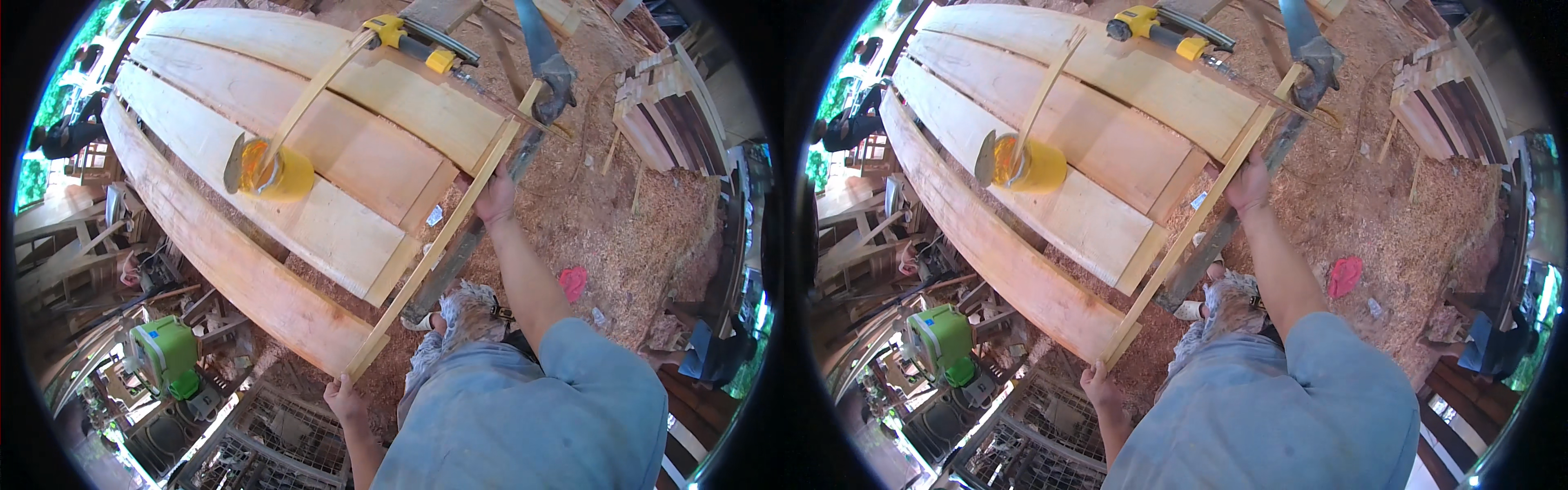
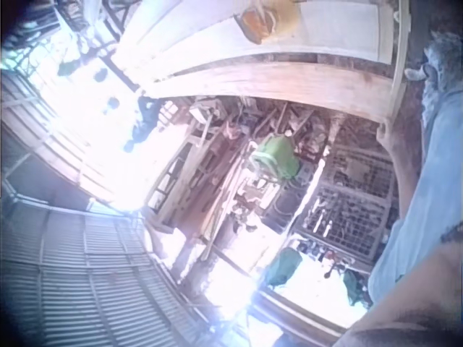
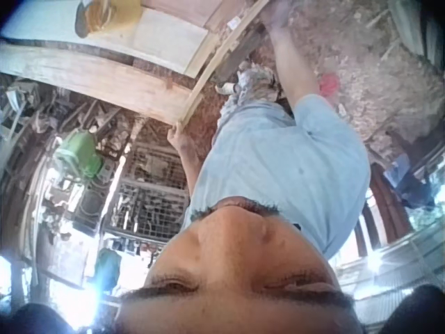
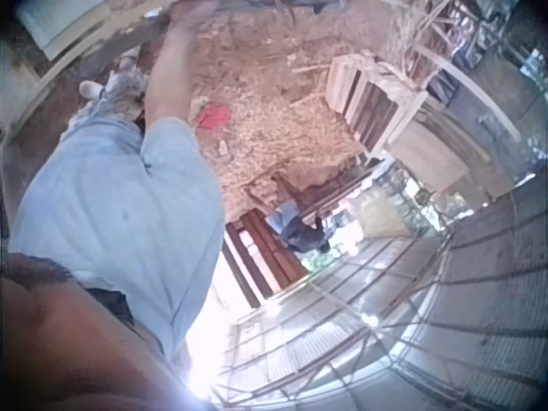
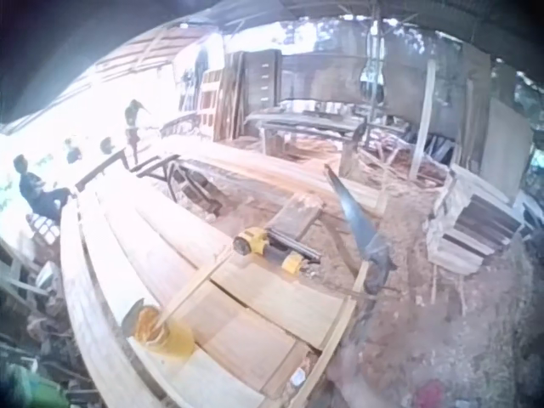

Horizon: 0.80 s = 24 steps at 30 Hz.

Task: The person applies adhesive from a yellow container onto a thin wooden strip and a larger board, then aligns and attaches the strip using a yellow nail gun.

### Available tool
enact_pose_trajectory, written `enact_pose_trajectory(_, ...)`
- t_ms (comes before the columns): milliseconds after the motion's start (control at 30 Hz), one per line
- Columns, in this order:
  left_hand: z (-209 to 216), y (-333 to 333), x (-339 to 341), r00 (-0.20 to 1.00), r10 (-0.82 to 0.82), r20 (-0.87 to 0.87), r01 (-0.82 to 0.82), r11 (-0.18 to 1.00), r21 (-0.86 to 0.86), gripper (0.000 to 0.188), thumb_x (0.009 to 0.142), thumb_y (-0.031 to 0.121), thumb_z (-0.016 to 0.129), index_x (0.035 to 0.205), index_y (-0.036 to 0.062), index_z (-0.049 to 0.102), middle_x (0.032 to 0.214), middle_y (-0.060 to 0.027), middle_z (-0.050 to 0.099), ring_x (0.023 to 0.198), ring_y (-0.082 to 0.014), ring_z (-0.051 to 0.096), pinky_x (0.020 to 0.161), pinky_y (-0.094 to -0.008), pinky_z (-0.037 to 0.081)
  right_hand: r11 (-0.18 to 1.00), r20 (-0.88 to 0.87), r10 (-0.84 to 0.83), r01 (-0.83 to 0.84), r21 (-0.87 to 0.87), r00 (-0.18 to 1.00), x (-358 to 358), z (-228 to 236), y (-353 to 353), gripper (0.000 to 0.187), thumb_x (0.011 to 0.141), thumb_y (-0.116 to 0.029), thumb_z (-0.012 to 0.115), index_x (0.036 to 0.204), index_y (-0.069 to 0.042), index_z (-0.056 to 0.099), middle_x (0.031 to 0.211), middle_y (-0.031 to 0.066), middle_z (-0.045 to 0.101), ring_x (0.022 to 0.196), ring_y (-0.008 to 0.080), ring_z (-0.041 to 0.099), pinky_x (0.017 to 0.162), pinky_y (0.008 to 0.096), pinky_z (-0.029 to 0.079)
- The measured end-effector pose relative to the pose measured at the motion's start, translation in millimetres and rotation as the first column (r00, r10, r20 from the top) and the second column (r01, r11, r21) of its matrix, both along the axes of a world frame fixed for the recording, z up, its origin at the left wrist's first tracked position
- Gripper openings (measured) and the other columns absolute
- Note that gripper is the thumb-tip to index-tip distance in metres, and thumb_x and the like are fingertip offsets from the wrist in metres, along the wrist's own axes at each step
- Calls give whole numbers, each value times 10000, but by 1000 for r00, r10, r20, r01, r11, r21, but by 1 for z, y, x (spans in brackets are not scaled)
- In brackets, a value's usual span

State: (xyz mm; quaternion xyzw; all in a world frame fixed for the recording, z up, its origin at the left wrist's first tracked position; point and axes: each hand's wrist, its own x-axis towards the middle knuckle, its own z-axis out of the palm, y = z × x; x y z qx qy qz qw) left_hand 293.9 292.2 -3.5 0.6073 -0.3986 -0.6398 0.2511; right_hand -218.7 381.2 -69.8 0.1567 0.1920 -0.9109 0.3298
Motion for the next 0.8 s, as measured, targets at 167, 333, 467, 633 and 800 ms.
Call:
enact_pose_trajectory(167, 10, -4, -6, 997, 28, -70, -26, 999, 36, 193, 931, 37, 662, 796, 47, 525, 894, -85, 655, 843, -161, 624, 814, -322, 500, 990, -114, 139, -142, -17, 984, -9, -9, -4, 575, 1016, -509, 488, 1382, -69, 540, 1323, 145, 624, 1219, 340, 591, 909, 530, 550)
enact_pose_trajectory(333, 13, -9, -7, 999, 22, 40, -25, 998, 55, 217, 925, 48, 677, 795, 74, 506, 883, -86, 641, 765, -173, 618, 689, -319, 516, 971, -82, 223, -228, -69, 971, -16, -13, -13, 659, 1003, -590, 462, 1447, -104, 492, 1375, 156, 592, 1236, 415, 582, 989, 631, 477)
enact_pose_trajectory(467, 10, -5, -12, 997, 79, 23, -79, 997, 21, 236, 925, 49, 680, 786, 96, 495, 877, -67, 635, 736, -165, 614, 655, -320, 517, 975, -7, 214, -214, -56, 977, -16, -11, -13, 619, 1013, -590, 446, 1417, -125, 514, 1355, 143, 603, 1228, 401, 584, 967, 622, 482)
enact_pose_trajectory(633, 1, -8, -1, 998, 57, 6, -57, 998, 29, 235, 923, 30, 673, 784, 90, 493, 899, -60, 632, 820, -161, 618, 775, -320, 511, 988, 145, 129, -141, 70, 981, -21, -8, -3, 485, 1053, -476, 432, 1320, -90, 558, 1271, 138, 636, 1109, 366, 634, 951, 564, 515)
enact_pose_trajectory(800, -15, -7, 11, 994, 106, -36, -107, 994, -13, 235, 920, 33, 680, 786, 94, 497, 907, -49, 626, 845, -153, 617, 819, -322, 496, 966, 100, 2, -28, 257, 995, -12, 17, 8, 381, 1072, -386, 438, 1227, -64, 570, 1186, 140, 649, 1022, 315, 635, 892, 517, 522)
